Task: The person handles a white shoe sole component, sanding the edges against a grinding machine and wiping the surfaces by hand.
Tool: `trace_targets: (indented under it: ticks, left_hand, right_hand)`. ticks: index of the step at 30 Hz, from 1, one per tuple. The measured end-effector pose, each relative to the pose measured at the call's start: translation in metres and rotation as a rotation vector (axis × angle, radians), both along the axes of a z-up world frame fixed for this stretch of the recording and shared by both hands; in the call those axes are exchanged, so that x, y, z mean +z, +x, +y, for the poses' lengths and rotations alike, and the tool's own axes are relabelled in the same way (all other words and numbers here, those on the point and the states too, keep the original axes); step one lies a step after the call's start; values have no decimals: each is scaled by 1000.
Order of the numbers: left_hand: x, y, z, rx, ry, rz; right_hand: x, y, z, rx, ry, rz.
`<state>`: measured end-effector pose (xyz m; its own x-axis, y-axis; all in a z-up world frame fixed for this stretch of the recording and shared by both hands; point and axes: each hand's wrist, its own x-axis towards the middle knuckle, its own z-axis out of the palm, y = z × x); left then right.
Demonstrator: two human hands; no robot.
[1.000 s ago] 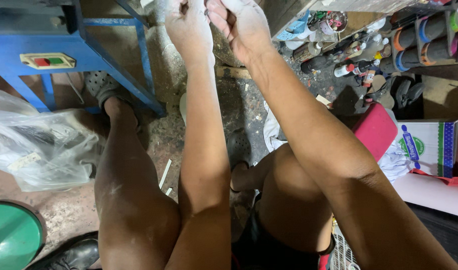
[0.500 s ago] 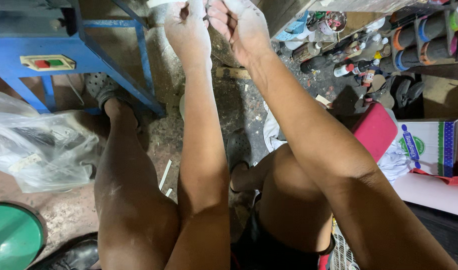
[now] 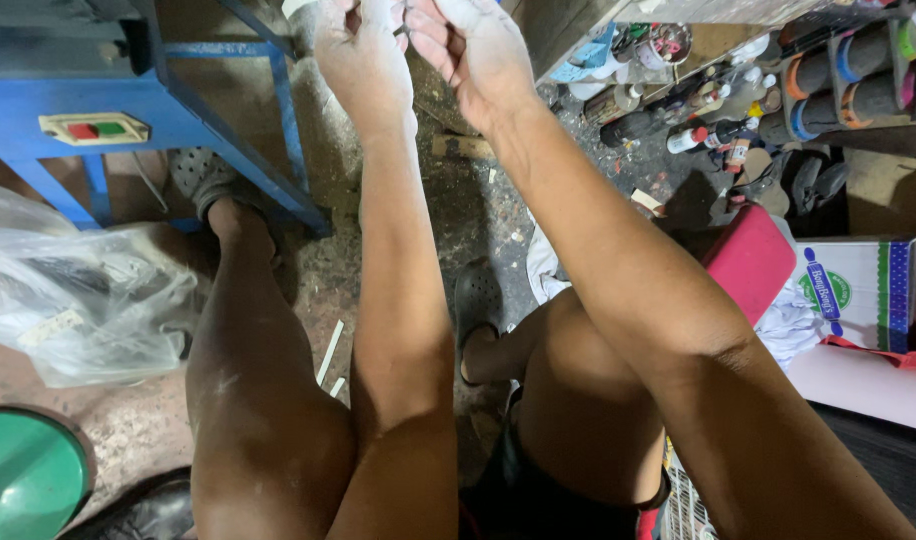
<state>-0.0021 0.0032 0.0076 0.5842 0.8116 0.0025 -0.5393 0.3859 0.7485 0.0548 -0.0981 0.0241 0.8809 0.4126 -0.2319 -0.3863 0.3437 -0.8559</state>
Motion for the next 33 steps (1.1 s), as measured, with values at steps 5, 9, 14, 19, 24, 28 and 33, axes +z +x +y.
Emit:
trace_targets:
  ticks: [5,9,14,19,24,28,33]
  left_hand:
    - [6,-10,1,-1,2,33]
    - [5,-8,3,2,-11,7]
    - [1,-8,7,-20,5,164]
    - [-3,-8,-1,-25,-55,190]
    - [-4,-3,-11,-47,-62,97]
    - [-1,1,-12,-44,-109,68]
    - [5,-14,-6,-38,-53,126]
  right_hand:
    - [4,-7,0,28,-11,-4]
    - [7,-8,3,35,-20,-53]
    - [9,-9,-2,39,-79,-66]
    - [10,-9,-8,24,-30,5]
    - [3,-1,-10,4,35,31]
    - [0,3,-12,33,17,-44]
    - [13,-10,-11,42,-7,31]
